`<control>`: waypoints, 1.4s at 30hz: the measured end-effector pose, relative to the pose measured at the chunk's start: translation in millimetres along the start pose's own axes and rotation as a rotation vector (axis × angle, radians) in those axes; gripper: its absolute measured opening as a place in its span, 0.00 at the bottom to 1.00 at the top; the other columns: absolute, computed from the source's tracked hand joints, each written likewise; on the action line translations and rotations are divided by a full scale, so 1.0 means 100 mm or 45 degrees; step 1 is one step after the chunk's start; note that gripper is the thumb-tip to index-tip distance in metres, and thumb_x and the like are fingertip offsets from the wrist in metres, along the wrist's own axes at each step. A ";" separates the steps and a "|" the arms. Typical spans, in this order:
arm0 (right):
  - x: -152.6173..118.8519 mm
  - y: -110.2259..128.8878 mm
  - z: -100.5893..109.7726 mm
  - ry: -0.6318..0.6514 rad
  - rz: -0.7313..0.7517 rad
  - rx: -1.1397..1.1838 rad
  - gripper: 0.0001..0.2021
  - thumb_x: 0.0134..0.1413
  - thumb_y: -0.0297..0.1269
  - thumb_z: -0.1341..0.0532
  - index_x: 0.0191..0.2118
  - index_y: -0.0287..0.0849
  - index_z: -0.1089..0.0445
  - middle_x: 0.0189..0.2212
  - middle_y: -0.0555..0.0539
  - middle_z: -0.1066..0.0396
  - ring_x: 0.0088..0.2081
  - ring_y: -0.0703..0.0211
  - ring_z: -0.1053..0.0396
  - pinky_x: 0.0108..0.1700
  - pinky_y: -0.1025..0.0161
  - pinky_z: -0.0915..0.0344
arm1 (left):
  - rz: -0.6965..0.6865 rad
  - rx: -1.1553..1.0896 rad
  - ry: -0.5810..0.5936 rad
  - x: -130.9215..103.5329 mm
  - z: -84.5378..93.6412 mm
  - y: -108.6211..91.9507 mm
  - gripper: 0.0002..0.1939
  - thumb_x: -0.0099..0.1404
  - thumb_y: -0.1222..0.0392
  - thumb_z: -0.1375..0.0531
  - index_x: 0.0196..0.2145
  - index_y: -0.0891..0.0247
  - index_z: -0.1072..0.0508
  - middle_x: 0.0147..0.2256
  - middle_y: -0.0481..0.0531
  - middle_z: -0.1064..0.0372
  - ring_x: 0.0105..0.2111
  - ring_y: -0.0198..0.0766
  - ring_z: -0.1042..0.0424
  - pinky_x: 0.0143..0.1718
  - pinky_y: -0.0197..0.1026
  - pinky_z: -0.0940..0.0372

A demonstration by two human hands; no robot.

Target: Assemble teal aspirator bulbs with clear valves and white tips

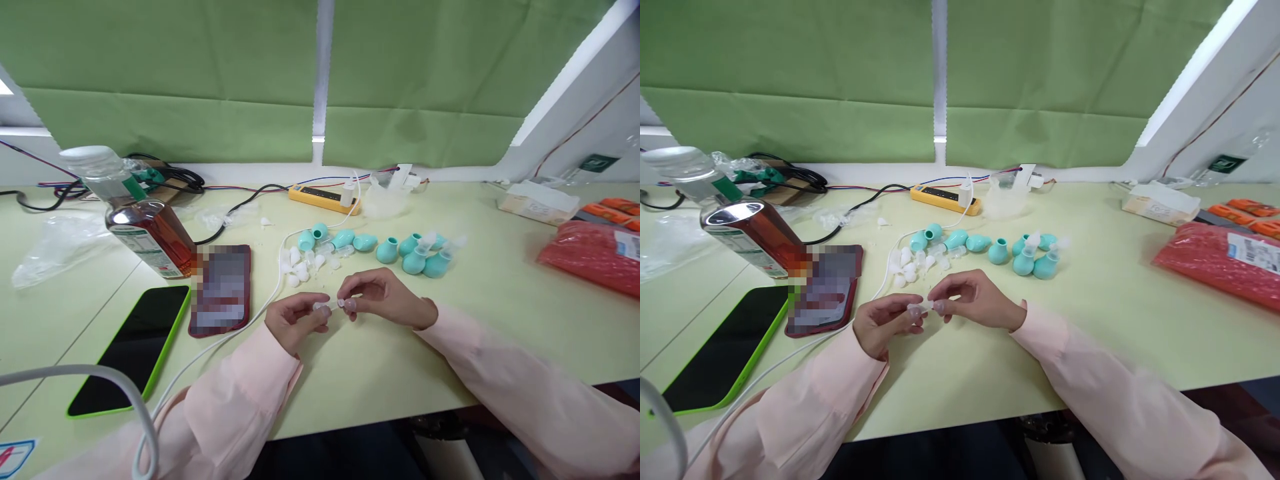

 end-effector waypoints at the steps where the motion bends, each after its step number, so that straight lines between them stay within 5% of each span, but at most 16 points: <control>1: 0.00 -0.01 -0.02 0.018 -0.023 0.051 0.06 0.42 0.30 0.38 0.31 0.38 0.31 0.26 0.50 0.34 0.26 0.67 0.36 0.27 0.65 0.33 | -0.032 0.030 -0.008 0.00 0.00 0.01 0.12 0.42 0.60 0.36 0.27 0.68 0.27 0.20 0.49 0.33 0.22 0.33 0.34 0.24 0.37 0.32; 7: 0.00 -0.05 0.01 -0.048 -0.020 0.092 0.06 0.39 0.30 0.37 0.29 0.38 0.32 0.25 0.51 0.35 0.24 0.68 0.36 0.27 0.65 0.33 | -0.291 0.244 -0.071 -0.02 0.00 0.02 0.17 0.42 0.65 0.38 0.34 0.64 0.32 0.23 0.47 0.34 0.23 0.31 0.34 0.22 0.33 0.34; 14: -0.09 0.11 -0.11 -0.246 0.454 -0.620 0.06 0.43 0.28 0.41 0.31 0.41 0.30 0.25 0.48 0.33 0.27 0.64 0.35 0.28 0.65 0.35 | -0.549 0.486 0.018 -0.07 -0.01 -0.04 0.07 0.45 0.67 0.41 0.26 0.64 0.30 0.26 0.51 0.34 0.26 0.34 0.34 0.22 0.33 0.33; 20: -0.11 0.14 -0.17 -0.270 0.648 -0.918 0.07 0.45 0.29 0.42 0.32 0.43 0.30 0.25 0.48 0.33 0.25 0.65 0.35 0.26 0.66 0.36 | -0.578 0.417 0.064 -0.07 -0.02 -0.03 0.09 0.47 0.66 0.41 0.30 0.63 0.28 0.27 0.51 0.35 0.27 0.34 0.34 0.21 0.33 0.33; 29: -0.13 0.03 -0.18 -0.381 0.765 -0.936 0.12 0.47 0.28 0.43 0.40 0.46 0.32 0.29 0.47 0.36 0.29 0.65 0.36 0.26 0.67 0.36 | -0.553 0.217 0.061 -0.05 0.01 0.01 0.12 0.45 0.66 0.37 0.32 0.65 0.26 0.26 0.52 0.33 0.28 0.35 0.33 0.21 0.33 0.34; 39: -0.16 -0.06 -0.19 -0.282 0.934 -1.372 0.22 0.46 0.30 0.41 0.49 0.44 0.41 0.31 0.45 0.34 0.33 0.60 0.37 0.31 0.62 0.35 | -0.487 0.141 0.007 -0.01 0.01 0.07 0.13 0.43 0.65 0.35 0.31 0.66 0.25 0.23 0.51 0.33 0.25 0.35 0.34 0.20 0.33 0.35; 42: -0.15 -0.03 -0.21 -0.295 0.872 -1.241 0.19 0.45 0.28 0.41 0.47 0.42 0.39 0.32 0.44 0.34 0.34 0.60 0.35 0.32 0.63 0.34 | -0.497 0.153 0.004 -0.02 0.01 0.05 0.12 0.43 0.64 0.36 0.30 0.66 0.25 0.24 0.51 0.32 0.25 0.35 0.33 0.20 0.33 0.34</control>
Point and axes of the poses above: each hand's wrist, its own x-axis towards the middle knuckle, its own z-axis out of the back of the hand, y = z × x, the point moved 2 cm from there along x, towards the middle knuckle
